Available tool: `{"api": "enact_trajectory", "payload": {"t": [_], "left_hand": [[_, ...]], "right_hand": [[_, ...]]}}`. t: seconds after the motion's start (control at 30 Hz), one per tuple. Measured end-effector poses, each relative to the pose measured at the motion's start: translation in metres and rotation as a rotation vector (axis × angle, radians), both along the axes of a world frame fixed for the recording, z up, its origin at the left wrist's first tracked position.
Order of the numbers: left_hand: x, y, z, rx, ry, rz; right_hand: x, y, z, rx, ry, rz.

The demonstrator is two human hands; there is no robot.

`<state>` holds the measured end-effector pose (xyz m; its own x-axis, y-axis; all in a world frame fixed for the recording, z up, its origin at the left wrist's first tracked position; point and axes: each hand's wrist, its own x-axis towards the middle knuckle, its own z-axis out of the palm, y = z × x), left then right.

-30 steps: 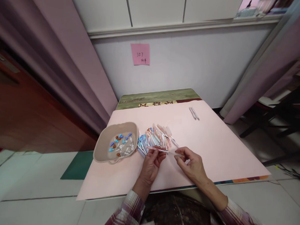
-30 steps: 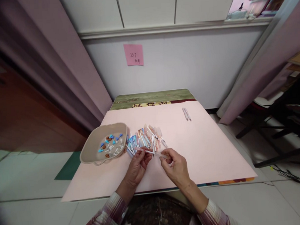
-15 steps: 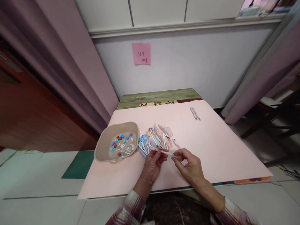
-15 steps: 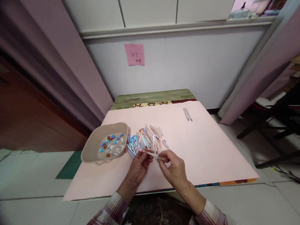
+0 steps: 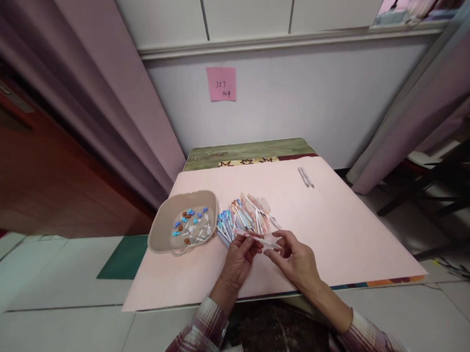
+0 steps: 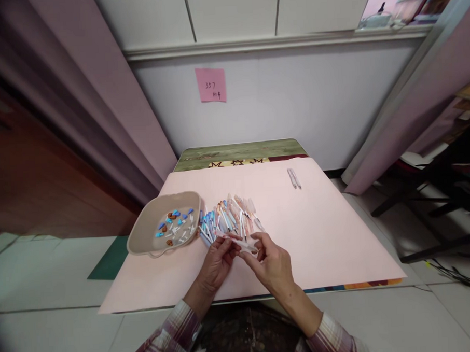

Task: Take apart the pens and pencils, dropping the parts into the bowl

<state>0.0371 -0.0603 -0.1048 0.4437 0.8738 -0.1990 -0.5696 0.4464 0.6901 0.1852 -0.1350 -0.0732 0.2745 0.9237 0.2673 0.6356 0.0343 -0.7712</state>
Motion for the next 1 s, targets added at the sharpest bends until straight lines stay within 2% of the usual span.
{"api": "enact_trajectory", "payload": {"t": [0.1,0.3,0.53,0.63,0.87,1.0], "left_hand": [[0.000,0.000,0.000,0.008,0.006,0.000],[0.000,0.000,-0.002,0.025,0.008,-0.015],[0.003,-0.001,-0.002,0.011,0.023,-0.002],[0.007,-0.002,0.006,-0.010,0.050,0.047],[0.008,-0.009,0.040,0.058,0.080,0.081],[0.008,-0.008,0.050,0.054,0.102,0.120]], "right_hand": [[-0.001,0.000,0.000,0.016,-0.033,0.007],[0.000,-0.001,0.002,-0.097,-0.085,0.030],[0.000,0.000,0.000,-0.064,-0.131,0.033],[0.000,0.002,0.006,-0.064,-0.159,0.049],[-0.006,0.004,0.026,0.017,-0.138,0.035],[-0.007,0.004,0.030,0.043,-0.162,0.012]]}}
